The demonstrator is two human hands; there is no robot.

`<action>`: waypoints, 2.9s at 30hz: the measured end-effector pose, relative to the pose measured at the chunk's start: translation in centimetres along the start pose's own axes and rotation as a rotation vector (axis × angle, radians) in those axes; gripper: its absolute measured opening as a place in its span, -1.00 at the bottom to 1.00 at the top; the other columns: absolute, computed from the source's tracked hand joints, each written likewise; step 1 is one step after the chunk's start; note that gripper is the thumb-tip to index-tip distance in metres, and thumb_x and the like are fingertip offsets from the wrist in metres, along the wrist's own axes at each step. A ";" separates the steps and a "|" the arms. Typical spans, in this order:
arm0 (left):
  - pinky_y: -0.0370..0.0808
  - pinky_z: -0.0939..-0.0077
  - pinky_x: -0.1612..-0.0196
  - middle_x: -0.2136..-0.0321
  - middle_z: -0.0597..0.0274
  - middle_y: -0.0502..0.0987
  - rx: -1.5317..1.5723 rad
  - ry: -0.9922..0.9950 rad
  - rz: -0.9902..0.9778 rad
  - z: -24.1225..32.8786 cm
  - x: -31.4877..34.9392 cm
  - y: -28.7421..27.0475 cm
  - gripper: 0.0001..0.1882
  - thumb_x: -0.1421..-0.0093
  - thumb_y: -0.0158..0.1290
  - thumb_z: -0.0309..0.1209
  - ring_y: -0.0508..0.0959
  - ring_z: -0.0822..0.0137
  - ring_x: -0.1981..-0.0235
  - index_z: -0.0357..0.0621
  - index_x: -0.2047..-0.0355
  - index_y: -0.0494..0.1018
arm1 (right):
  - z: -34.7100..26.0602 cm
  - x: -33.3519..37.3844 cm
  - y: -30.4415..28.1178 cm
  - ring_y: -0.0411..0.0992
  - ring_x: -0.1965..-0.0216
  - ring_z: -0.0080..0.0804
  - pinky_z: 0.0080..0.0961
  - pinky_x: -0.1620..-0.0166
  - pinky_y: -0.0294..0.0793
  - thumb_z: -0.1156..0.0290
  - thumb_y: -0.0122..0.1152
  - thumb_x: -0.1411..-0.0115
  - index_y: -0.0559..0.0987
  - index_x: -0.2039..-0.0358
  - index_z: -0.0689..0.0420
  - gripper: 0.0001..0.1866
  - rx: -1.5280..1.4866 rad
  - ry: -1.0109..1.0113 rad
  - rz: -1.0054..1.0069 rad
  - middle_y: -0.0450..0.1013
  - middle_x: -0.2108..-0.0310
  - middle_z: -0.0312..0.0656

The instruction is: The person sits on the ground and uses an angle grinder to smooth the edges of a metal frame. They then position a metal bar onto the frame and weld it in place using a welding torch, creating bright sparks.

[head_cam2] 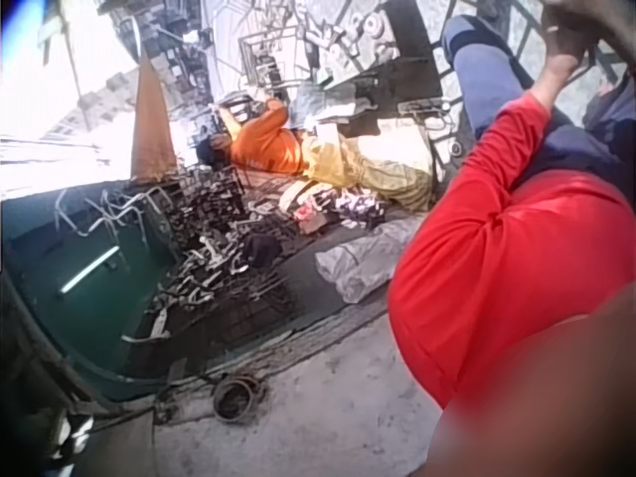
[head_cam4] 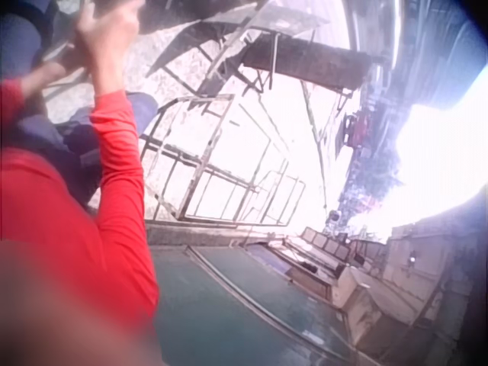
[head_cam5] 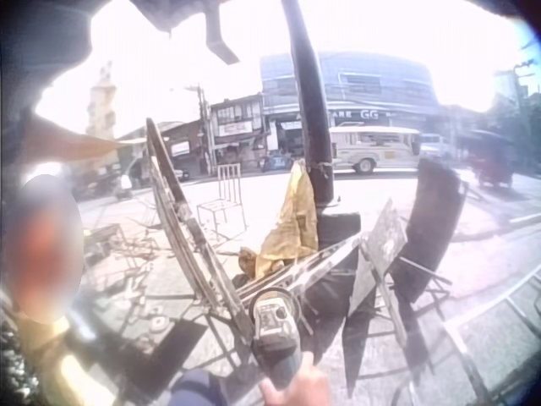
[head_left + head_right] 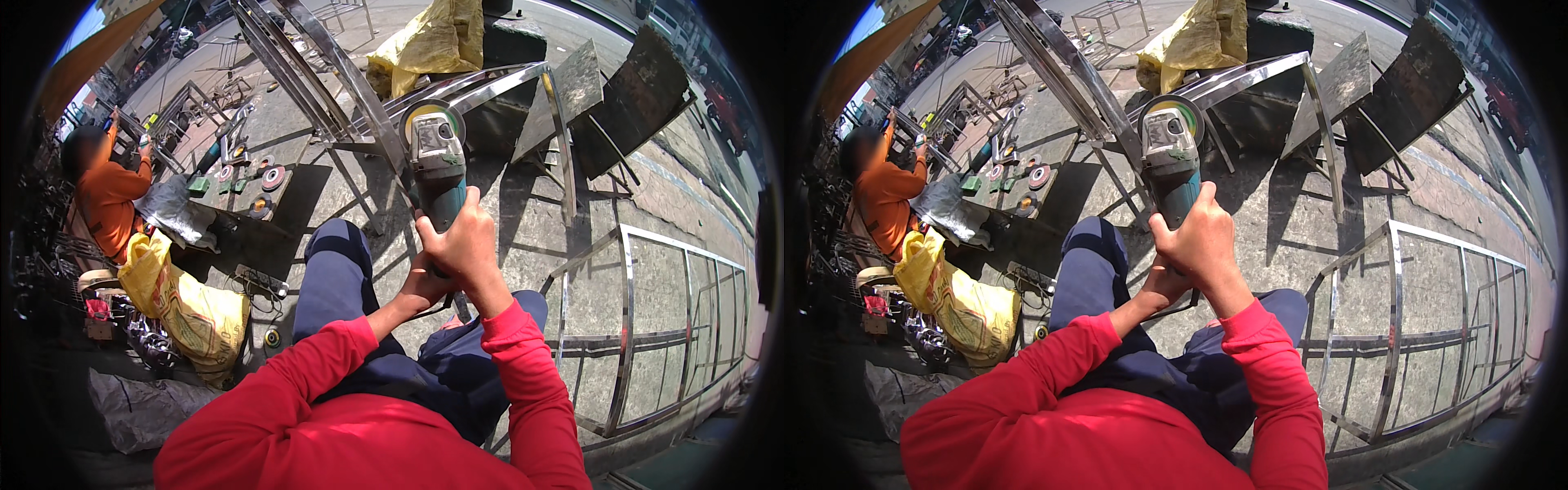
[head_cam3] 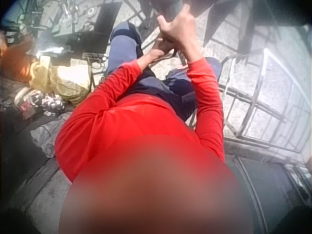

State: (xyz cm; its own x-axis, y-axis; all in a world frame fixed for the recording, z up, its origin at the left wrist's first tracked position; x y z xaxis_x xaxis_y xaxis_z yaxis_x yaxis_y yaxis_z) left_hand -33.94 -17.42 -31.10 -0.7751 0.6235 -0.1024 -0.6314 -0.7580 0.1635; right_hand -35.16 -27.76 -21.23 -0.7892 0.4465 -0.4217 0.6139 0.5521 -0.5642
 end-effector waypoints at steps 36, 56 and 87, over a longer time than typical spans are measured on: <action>0.51 0.49 0.12 0.20 0.25 0.59 0.074 0.027 0.012 -0.1 0.0 0.1 -0.45 0.06 0.38 -0.53 0.56 0.42 0.18 -0.29 0.03 0.44 | -0.2 0.1 -0.1 0.54 0.45 0.24 -0.07 0.36 0.56 0.12 0.37 0.06 0.29 0.23 0.39 -0.36 -0.009 0.015 -0.006 0.49 0.52 0.28; 0.51 0.50 0.19 0.27 0.27 0.60 -0.011 -0.022 -0.013 0.4 -0.2 -0.6 -0.49 0.06 0.37 -0.51 0.56 0.47 0.24 -0.27 0.08 0.46 | -0.2 -0.4 0.3 0.54 0.43 0.23 -0.07 0.36 0.57 0.13 0.39 0.06 0.30 0.19 0.41 -0.33 -0.053 0.062 0.000 0.49 0.51 0.27; 0.51 0.50 0.20 0.24 0.22 0.61 0.010 0.013 0.034 -0.2 -0.5 0.0 -0.50 0.05 0.38 -0.47 0.56 0.47 0.24 -0.31 0.08 0.48 | -0.1 -0.7 -0.2 0.54 0.45 0.23 -0.07 0.38 0.57 0.12 0.39 0.07 0.30 0.23 0.41 -0.34 -0.009 0.025 -0.033 0.49 0.52 0.27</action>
State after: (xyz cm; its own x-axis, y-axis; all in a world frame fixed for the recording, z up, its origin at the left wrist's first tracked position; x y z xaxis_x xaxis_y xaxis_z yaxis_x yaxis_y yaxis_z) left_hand -33.56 -17.79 -31.23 -0.7964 0.5948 -0.1098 -0.6045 -0.7768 0.1764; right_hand -34.76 -28.11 -20.81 -0.8086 0.4447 -0.3851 0.5873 0.5731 -0.5715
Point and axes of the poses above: each hand's wrist, its own x-axis away from the middle knuckle, its own y-axis out of the palm, z = x × y, the point moved 1 cm from there along -x, towards the middle knuckle
